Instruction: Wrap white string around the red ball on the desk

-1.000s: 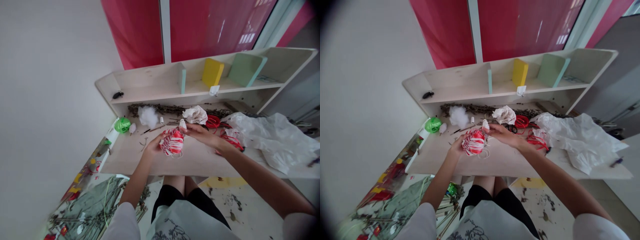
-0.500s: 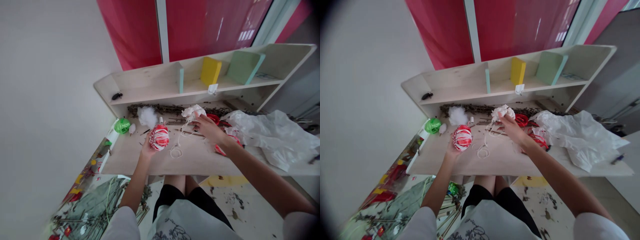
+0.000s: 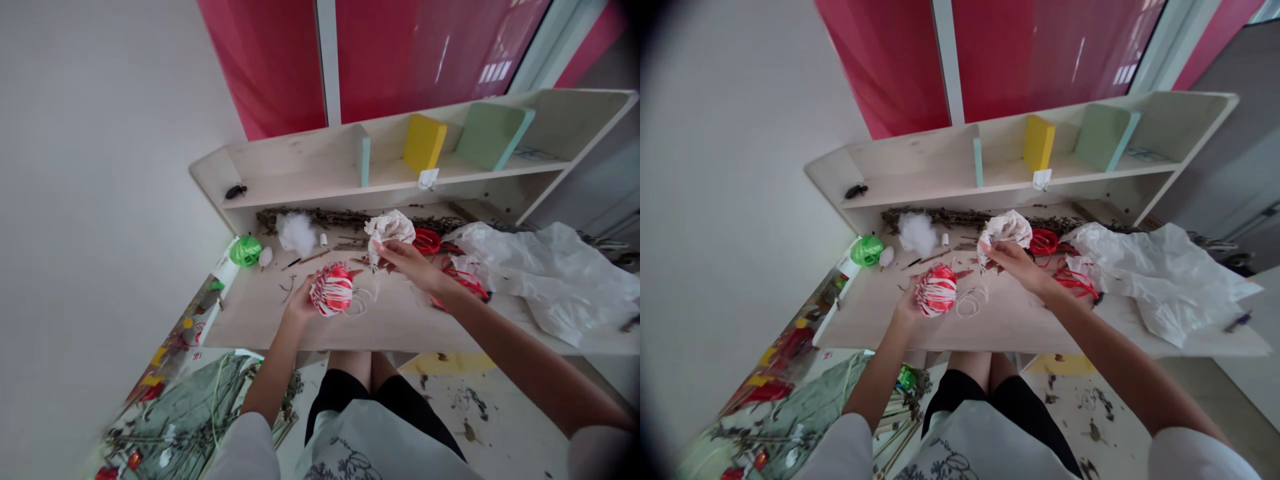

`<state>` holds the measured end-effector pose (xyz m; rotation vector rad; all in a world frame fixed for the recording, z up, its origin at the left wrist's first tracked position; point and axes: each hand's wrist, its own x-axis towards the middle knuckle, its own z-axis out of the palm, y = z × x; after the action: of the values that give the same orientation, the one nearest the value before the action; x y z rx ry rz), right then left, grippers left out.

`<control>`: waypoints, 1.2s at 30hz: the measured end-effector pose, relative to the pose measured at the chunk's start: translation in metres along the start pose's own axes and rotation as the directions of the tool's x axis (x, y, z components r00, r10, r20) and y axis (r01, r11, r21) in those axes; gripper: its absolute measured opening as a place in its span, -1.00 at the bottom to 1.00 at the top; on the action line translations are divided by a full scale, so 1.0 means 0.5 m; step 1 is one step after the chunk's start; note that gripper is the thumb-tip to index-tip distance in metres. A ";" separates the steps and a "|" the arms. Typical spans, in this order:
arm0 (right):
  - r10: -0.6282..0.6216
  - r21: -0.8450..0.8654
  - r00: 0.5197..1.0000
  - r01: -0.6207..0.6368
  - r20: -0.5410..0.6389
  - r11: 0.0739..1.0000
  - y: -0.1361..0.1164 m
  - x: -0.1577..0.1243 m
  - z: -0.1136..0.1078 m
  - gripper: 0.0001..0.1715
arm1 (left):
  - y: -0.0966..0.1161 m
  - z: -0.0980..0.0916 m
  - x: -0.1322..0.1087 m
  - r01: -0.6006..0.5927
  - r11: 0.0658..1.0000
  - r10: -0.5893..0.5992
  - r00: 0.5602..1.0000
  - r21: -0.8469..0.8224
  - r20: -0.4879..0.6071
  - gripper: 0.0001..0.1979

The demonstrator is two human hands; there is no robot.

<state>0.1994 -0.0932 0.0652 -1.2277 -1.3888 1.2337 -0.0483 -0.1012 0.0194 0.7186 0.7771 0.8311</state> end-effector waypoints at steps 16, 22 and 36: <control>-0.061 -0.154 0.997 0.069 0.056 0.986 0.025 -0.013 0.021 -0.26 | -0.001 0.071 -0.041 -0.144 0.867 0.150 0.988 0.477 0.026 -0.46; -0.243 -0.519 0.961 0.143 -0.130 0.843 0.033 -0.029 0.007 -0.25 | -0.007 0.075 -0.064 -0.310 0.391 0.354 0.920 0.867 0.169 -0.55; -0.446 -0.532 0.818 0.575 0.364 0.621 0.037 -0.043 0.024 -0.72 | -0.013 0.082 -0.068 -0.323 0.225 0.302 0.920 0.919 0.249 -0.57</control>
<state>0.1921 -0.1157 0.0453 -0.9969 -2.2316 0.4827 -0.0276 -0.1432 0.0457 2.0718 1.1315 0.6302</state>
